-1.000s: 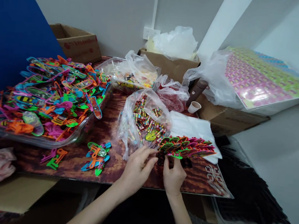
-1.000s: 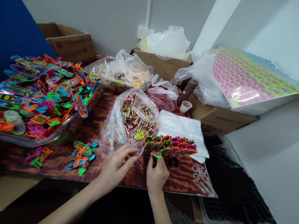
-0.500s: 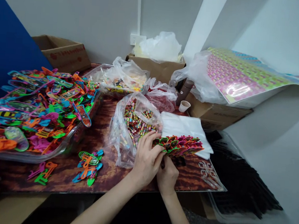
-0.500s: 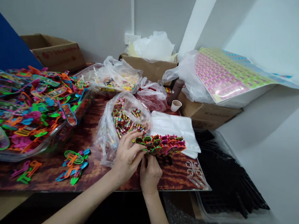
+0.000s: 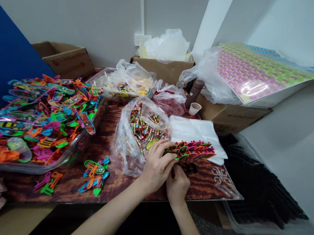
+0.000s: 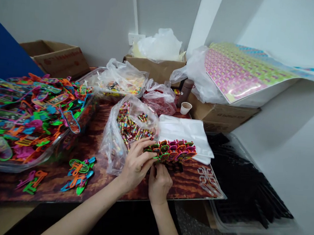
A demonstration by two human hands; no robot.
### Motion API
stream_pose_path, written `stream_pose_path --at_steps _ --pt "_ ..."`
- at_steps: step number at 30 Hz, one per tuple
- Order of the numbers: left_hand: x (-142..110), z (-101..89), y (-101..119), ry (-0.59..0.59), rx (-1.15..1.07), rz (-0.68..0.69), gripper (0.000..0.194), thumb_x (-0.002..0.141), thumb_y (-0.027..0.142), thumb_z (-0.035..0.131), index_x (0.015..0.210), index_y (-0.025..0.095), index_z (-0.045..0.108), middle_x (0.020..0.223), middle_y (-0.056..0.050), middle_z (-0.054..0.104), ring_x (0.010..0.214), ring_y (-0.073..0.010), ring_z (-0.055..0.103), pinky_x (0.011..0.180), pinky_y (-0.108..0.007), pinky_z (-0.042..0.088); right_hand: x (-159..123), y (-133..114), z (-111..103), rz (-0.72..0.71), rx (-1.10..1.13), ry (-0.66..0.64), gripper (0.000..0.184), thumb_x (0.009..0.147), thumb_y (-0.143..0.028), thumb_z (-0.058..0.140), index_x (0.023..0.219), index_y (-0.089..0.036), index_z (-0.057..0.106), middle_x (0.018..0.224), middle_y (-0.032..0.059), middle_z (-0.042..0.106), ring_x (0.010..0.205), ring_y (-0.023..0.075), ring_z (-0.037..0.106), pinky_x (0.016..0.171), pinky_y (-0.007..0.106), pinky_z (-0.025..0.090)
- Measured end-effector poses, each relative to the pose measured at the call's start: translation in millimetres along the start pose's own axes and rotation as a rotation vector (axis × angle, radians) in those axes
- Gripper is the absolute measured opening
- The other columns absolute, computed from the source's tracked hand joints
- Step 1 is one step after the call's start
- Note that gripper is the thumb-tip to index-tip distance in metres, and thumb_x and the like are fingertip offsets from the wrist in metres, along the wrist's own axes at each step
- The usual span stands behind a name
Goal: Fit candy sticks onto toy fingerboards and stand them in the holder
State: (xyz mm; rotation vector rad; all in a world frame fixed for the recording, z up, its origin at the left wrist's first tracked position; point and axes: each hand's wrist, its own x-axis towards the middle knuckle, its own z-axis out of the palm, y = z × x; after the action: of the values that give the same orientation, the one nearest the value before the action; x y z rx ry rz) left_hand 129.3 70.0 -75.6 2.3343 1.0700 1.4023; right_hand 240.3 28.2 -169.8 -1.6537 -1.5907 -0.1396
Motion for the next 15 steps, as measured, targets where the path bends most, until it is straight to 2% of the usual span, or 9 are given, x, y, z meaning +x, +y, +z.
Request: stream_pose_path --at_steps 7,15 --pt "3.4 7.3 -5.1 -0.001 0.024 -0.006 0.010 0.087 0.012 0.055 0.091 0.019 0.062 0.120 -0.009 0.059 0.122 -0.0250 0.046 0.100 -0.048 0.043 3.6 -0.5 0.9 0.008 -0.014 0.004 0.027 0.096 -0.029 0.042 0.090 -0.013 0.063 0.072 0.0063 0.064 0.065 0.0175 0.060 0.060 0.026 0.040" --pt "2.6 4.4 -2.4 -0.036 0.000 -0.003 0.009 0.088 0.013 0.055 0.093 0.019 0.061 0.118 -0.008 0.060 0.115 -0.0220 0.050 0.098 -0.044 0.044 2.1 1.0 2.6 0.062 -0.015 -0.046 0.029 0.097 -0.030 0.039 0.093 -0.015 0.063 0.083 0.0095 0.067 0.076 0.0207 0.063 0.067 0.029 0.044"
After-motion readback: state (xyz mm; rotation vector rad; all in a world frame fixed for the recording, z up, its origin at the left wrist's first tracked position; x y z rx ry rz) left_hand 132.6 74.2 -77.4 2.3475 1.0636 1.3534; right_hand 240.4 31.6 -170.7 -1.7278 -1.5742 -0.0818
